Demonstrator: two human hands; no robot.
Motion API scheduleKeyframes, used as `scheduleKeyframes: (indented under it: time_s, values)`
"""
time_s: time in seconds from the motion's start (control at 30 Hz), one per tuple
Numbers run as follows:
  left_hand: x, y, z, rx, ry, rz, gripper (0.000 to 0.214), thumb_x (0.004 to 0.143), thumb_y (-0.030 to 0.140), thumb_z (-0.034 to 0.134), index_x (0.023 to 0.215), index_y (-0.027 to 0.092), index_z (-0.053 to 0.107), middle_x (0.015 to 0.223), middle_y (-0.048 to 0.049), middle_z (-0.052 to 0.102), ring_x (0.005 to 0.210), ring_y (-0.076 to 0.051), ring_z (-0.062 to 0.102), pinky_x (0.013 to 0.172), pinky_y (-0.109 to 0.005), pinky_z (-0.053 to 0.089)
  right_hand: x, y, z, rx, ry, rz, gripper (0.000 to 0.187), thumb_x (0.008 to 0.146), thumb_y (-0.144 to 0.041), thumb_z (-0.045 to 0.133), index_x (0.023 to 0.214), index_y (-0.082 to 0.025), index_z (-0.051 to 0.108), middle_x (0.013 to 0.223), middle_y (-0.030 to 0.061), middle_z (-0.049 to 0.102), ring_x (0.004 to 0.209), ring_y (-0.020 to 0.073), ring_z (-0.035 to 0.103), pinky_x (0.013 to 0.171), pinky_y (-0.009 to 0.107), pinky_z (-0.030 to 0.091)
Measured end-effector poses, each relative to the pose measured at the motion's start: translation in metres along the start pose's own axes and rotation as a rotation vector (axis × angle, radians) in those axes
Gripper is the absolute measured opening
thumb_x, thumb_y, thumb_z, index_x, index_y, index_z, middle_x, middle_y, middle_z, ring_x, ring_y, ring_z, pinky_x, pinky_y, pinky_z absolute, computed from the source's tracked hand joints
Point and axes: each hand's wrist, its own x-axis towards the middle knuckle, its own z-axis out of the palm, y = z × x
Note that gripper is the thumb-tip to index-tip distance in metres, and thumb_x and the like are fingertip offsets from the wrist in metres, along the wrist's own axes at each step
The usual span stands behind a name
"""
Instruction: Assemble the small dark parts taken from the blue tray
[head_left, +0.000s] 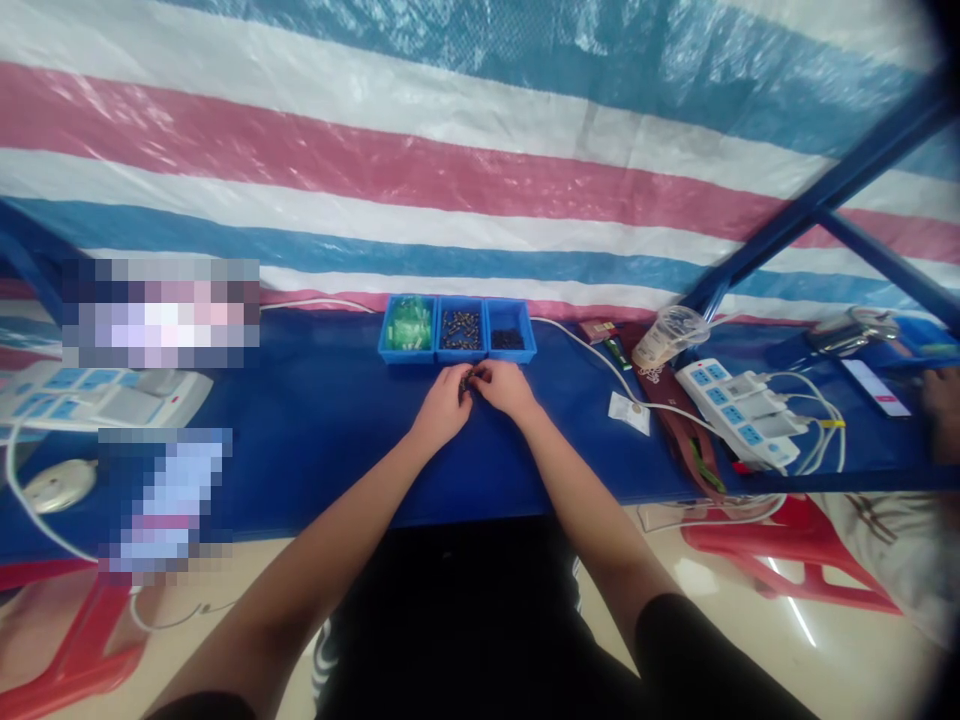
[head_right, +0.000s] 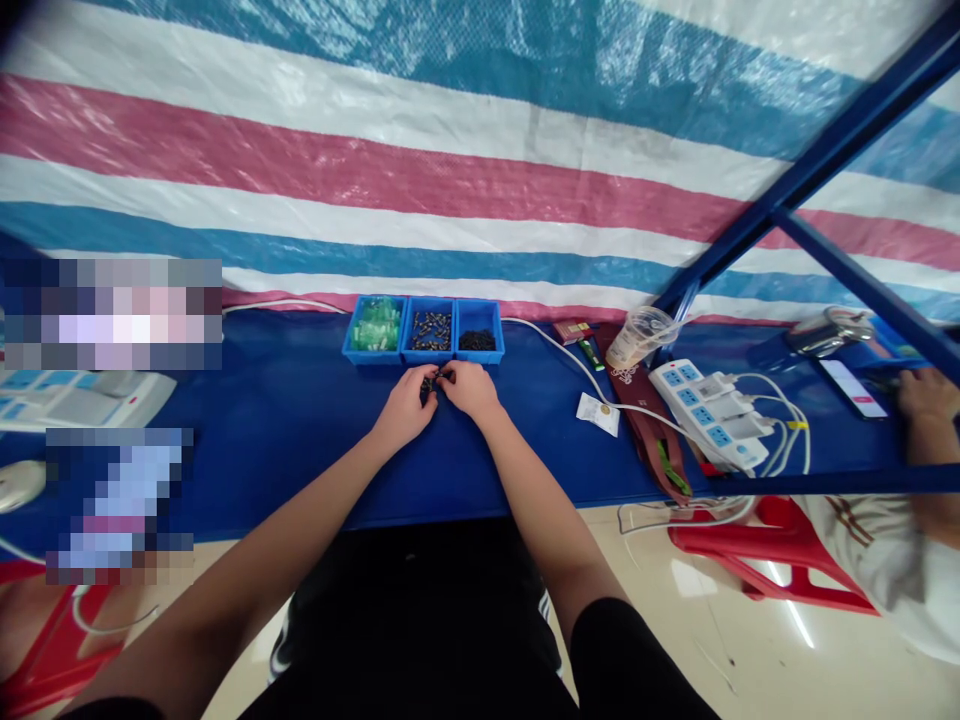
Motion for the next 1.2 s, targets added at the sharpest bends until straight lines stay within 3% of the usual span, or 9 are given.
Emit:
scheduleKeyframes:
  time_s: [0.2,0.43,0.6,0.73,1.07,1.2]
  values:
    - [-0.001,0.001,-0.004,-0.011,-0.009,0.022,0.042,0.084,0.005,0.052,0.123,0.020,0.055,0.118,-0.0091,0.060,0.112,-0.021,0.060,0.101,-0.039,0.050,-0.011,0.002,0.003,0.055,0.052,-0.093,0.010,0.083,-0.024,0.063,0.090,-0.020,0.068,0.080,0.0024,0.069,0.072,0.0154,0.062,0.067,0.025,0.046]
    - [0.001,0.002,-0.009,-0.076,0.066,-0.029,0.032,0.088,0.023,0.060,0.120,0.021,0.060,0.115,-0.0068,0.066,0.105,-0.020,0.064,0.096,-0.037,0.053,-0.013,0.010,0.001,0.479,0.112,-0.153,0.017,0.083,-0.031,0.062,0.093,-0.018,0.066,0.074,0.0001,0.065,0.064,0.0118,0.058,0.065,0.025,0.048]
    - [0.000,0.002,-0.014,-0.105,0.123,-0.038,0.020,0.091,0.027,0.059,0.109,0.022,0.067,0.104,-0.0040,0.071,0.094,-0.017,0.067,0.088,-0.034,0.055,-0.012,0.004,0.004,0.625,0.091,-0.136,0.020,0.082,-0.036,0.065,0.091,-0.018,0.065,0.076,0.0013,0.067,0.065,0.0121,0.059,0.065,0.026,0.049]
    - [0.001,0.001,-0.022,-0.069,0.205,-0.005,0.014,0.092,0.028,0.058,0.098,0.022,0.069,0.098,-0.0035,0.072,0.092,-0.017,0.068,0.087,-0.034,0.054,-0.014,-0.001,0.001,0.666,0.067,-0.146,0.020,0.082,-0.036,0.066,0.090,-0.017,0.065,0.074,0.0012,0.066,0.064,0.0117,0.058,0.063,0.026,0.048]
    - [-0.001,0.003,-0.030,-0.076,0.197,0.070,0.016,0.093,0.029,0.058,0.098,0.022,0.071,0.098,-0.0033,0.073,0.093,-0.016,0.068,0.087,-0.033,0.055,-0.018,-0.006,0.002,0.683,0.071,-0.171,0.024,0.085,-0.039,0.064,0.098,-0.019,0.064,0.080,0.0018,0.067,0.070,0.0128,0.062,0.067,0.027,0.050]
    - [0.000,0.004,-0.033,-0.064,0.200,0.034,0.018,0.094,0.031,0.056,0.099,0.022,0.070,0.099,-0.0037,0.073,0.093,-0.016,0.068,0.087,-0.032,0.054,-0.018,-0.008,0.002,0.750,0.058,-0.186,0.029,0.083,-0.043,0.067,0.101,-0.020,0.066,0.087,0.0039,0.071,0.075,0.0147,0.066,0.070,0.029,0.053]
